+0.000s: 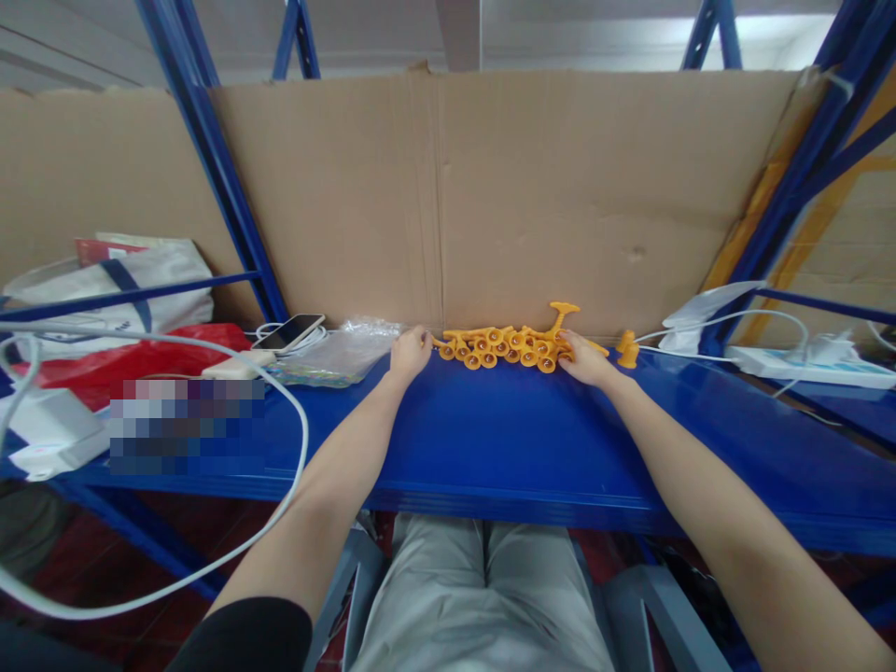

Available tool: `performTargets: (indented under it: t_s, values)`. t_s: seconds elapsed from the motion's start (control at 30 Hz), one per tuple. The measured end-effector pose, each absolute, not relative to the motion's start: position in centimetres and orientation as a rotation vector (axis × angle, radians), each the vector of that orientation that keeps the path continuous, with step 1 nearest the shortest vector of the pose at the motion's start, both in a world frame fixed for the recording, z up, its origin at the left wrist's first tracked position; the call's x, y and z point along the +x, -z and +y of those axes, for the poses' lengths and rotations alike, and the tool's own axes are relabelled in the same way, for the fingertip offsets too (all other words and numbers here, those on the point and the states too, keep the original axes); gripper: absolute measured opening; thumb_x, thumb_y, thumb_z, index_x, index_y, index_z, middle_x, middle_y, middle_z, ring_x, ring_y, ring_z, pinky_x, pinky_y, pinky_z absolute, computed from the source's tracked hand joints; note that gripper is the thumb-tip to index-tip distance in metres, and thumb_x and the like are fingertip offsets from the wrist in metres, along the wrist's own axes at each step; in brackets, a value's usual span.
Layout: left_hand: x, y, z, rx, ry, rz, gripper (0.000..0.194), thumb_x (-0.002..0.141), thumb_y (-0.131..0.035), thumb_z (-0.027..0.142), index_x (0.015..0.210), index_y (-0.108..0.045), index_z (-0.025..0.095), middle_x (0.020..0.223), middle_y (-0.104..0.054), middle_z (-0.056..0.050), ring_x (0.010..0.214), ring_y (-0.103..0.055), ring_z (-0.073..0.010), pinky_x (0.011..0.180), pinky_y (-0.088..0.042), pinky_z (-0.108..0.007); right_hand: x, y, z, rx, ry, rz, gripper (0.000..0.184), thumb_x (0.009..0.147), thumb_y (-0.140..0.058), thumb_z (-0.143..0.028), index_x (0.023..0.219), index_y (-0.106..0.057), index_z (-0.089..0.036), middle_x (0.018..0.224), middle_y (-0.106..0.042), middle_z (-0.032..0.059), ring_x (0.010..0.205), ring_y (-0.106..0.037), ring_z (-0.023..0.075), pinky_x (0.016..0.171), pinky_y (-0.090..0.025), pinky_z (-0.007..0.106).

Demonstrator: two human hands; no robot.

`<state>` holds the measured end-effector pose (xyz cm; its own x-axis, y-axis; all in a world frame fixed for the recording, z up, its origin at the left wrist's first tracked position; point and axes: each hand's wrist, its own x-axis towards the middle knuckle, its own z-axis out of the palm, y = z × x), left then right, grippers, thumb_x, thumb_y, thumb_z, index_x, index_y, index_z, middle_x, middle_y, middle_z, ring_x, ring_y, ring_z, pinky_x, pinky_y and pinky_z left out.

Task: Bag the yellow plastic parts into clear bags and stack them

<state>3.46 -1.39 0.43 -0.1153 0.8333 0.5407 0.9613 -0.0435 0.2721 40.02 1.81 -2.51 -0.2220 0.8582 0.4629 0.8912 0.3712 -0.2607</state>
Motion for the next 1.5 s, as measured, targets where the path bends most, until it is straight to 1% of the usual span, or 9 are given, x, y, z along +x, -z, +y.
performTargets:
  t_s: [0.13,0.57,0.73,0.8,0.93,1.0,1.23,1.4,1.5]
  values:
    - [3.5,-0.4,-1.5,-1.930,0.867,-2.005,0.028,0.097,-0.038,0.028,0.101,-0.064,0.018,0.107,-0.071,-0.012,0.105,-0.065,-0.0239,0.086,-0.045,-0.031,40.1,2.6,2.0,-1.475,0.098,-2.093,0.063,0.077,-0.053,-0.020,0.139,-0.048,-0.017,0.145,-0.049,0.0130,0.140,-0.039,0.0307,0.113,-0.036,0.051]
    - [3.1,-0.1,-0.9,-2.007,0.802,-1.992,0.022,0.096,-0.043,0.028,0.097,-0.064,0.019,0.107,-0.072,-0.010,0.104,-0.065,-0.0228,0.089,-0.045,-0.032,40.6,3.0,2.6,-1.442,0.092,-2.095,0.062,0.076,-0.054,-0.020,0.138,-0.049,-0.017,0.144,-0.051,0.0143,0.139,-0.040,0.0320,0.112,-0.036,0.052]
    - [3.1,-0.1,-1.0,-2.031,0.815,-1.997,0.021,0.095,-0.045,0.028,0.094,-0.065,0.020,0.106,-0.072,-0.009,0.104,-0.065,-0.0231,0.089,-0.046,-0.032,40.6,3.1,2.6,-1.408,0.096,-2.087,0.062,0.075,-0.055,-0.018,0.137,-0.050,-0.019,0.142,-0.053,0.0121,0.138,-0.042,0.0301,0.113,-0.036,0.051]
    - [3.1,-0.2,-1.1,-2.013,0.822,-2.027,0.022,0.096,-0.045,0.029,0.097,-0.064,0.019,0.107,-0.072,-0.010,0.104,-0.066,-0.0236,0.089,-0.046,-0.033,40.5,3.1,2.5,-1.417,0.097,-2.088,0.062,0.076,-0.055,-0.018,0.137,-0.050,-0.018,0.142,-0.053,0.0131,0.138,-0.042,0.0302,0.113,-0.036,0.051]
    - [3.1,-0.2,-1.1,-1.970,0.864,-2.085,0.025,0.096,-0.045,0.027,0.115,-0.060,0.019,0.110,-0.072,-0.011,0.105,-0.066,-0.0238,0.089,-0.046,-0.033,40.3,2.8,2.1,-1.477,0.083,-2.092,0.063,0.077,-0.053,-0.020,0.140,-0.047,-0.014,0.148,-0.046,0.0153,0.140,-0.038,0.0308,0.114,-0.035,0.049]
    - [3.0,0.0,-0.9,-1.982,0.875,-2.092,0.027,0.095,-0.045,0.026,0.118,-0.059,0.020,0.111,-0.072,-0.011,0.107,-0.066,-0.0238,0.091,-0.045,-0.033,40.2,2.6,1.9,-1.483,0.077,-2.096,0.064,0.078,-0.053,-0.020,0.141,-0.046,-0.013,0.150,-0.042,0.0152,0.140,-0.037,0.0310,0.115,-0.034,0.048]
    - [2.6,0.0,-0.3,-1.939,1.087,-2.082,0.025,0.094,-0.045,0.023,0.108,-0.065,0.020,0.106,-0.074,-0.009,0.105,-0.067,-0.0210,0.090,-0.045,-0.029,40.4,2.8,2.1,-1.455,0.094,-2.107,0.063,0.077,-0.053,-0.020,0.140,-0.047,-0.014,0.147,-0.046,0.0155,0.140,-0.039,0.0319,0.113,-0.036,0.051]
    - [3.2,-1.3,-1.3,-1.800,1.210,-1.970,0.025,0.097,-0.040,0.026,0.105,-0.063,0.019,0.104,-0.073,-0.011,0.103,-0.067,-0.0220,0.096,-0.041,-0.036,40.6,3.1,2.6,-1.435,0.114,-2.112,0.062,0.078,-0.052,-0.020,0.139,-0.047,-0.014,0.148,-0.045,0.0158,0.139,-0.040,0.0313,0.112,-0.037,0.051]
    - [3.9,-1.6,-2.0,-1.803,1.213,-1.854,0.021,0.097,-0.042,0.027,0.100,-0.061,0.019,0.101,-0.074,-0.010,0.099,-0.068,-0.0224,0.098,-0.038,-0.039,40.6,3.1,2.6,-1.429,0.111,-2.111,0.062,0.077,-0.053,-0.020,0.139,-0.047,-0.016,0.148,-0.046,0.0144,0.139,-0.040,0.0309,0.112,-0.037,0.051]
